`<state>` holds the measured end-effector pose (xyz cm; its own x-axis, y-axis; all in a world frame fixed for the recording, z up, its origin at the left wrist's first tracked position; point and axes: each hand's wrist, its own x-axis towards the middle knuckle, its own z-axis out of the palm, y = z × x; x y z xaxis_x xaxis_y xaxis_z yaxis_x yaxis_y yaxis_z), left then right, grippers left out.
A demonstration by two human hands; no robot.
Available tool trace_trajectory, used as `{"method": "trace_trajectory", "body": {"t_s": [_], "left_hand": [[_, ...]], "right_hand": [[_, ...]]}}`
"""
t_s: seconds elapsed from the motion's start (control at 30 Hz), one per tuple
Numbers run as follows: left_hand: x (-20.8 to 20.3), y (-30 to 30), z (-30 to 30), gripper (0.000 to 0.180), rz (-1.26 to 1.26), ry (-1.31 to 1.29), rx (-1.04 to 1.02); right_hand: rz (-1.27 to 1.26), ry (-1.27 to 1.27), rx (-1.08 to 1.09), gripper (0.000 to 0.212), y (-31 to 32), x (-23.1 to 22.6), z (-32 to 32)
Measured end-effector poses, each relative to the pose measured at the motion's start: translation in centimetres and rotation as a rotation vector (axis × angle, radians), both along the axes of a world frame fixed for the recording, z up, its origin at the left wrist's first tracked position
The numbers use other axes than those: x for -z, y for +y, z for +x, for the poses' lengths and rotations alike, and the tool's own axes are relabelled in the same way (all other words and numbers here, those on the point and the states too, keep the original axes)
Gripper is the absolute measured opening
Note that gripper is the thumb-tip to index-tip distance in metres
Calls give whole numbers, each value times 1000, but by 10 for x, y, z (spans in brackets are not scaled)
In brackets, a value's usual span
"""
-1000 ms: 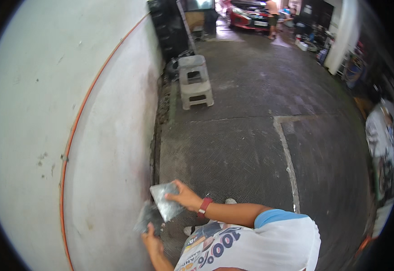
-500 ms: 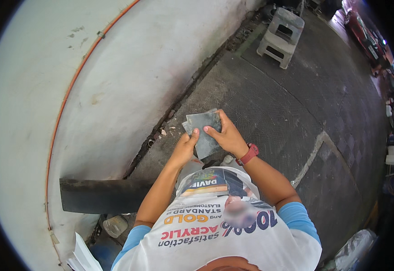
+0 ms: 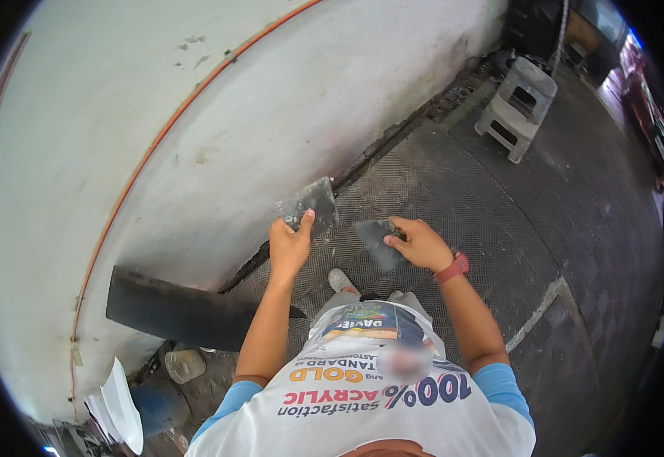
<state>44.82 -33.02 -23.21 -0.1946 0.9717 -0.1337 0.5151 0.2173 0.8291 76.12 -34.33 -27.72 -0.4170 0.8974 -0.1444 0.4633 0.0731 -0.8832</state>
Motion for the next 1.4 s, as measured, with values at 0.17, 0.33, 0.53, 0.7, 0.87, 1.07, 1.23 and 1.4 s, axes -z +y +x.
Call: {"method": "trace_trajectory", "body": {"t_s": [0.17,0.33,0.53,0.7,0.87,1.07,1.23,1.4], "left_hand": [[-20,-14,3,44,79,324,47],[-22,-39,-3,35,137,96,126],[5,-59,-28,53,-9,-858,-180],[13,-56,2,57,-106,-1097,22],[33,-51,24,60,-67,-998,-35],[15,-51,29,51,245,-596,149],[9,-34,-21,67,339,-350,-160],[-29,-12,-89,98,501,-445,-408]], "right_hand": [[1007,184,246,44,-22,-77,-95],[633,-161,226,39,27,-26,-103],[-131,978,735,30,41,68,-51],[-539,1307,541,37,22,40,-80],[-681,1508,371,47,-13,10,-96],[-686,1201,552,38,-37,40,-82],[-590,1322,887,32,-28,66,-59],[-465,1241,838,39,-9,90,-57]]}}
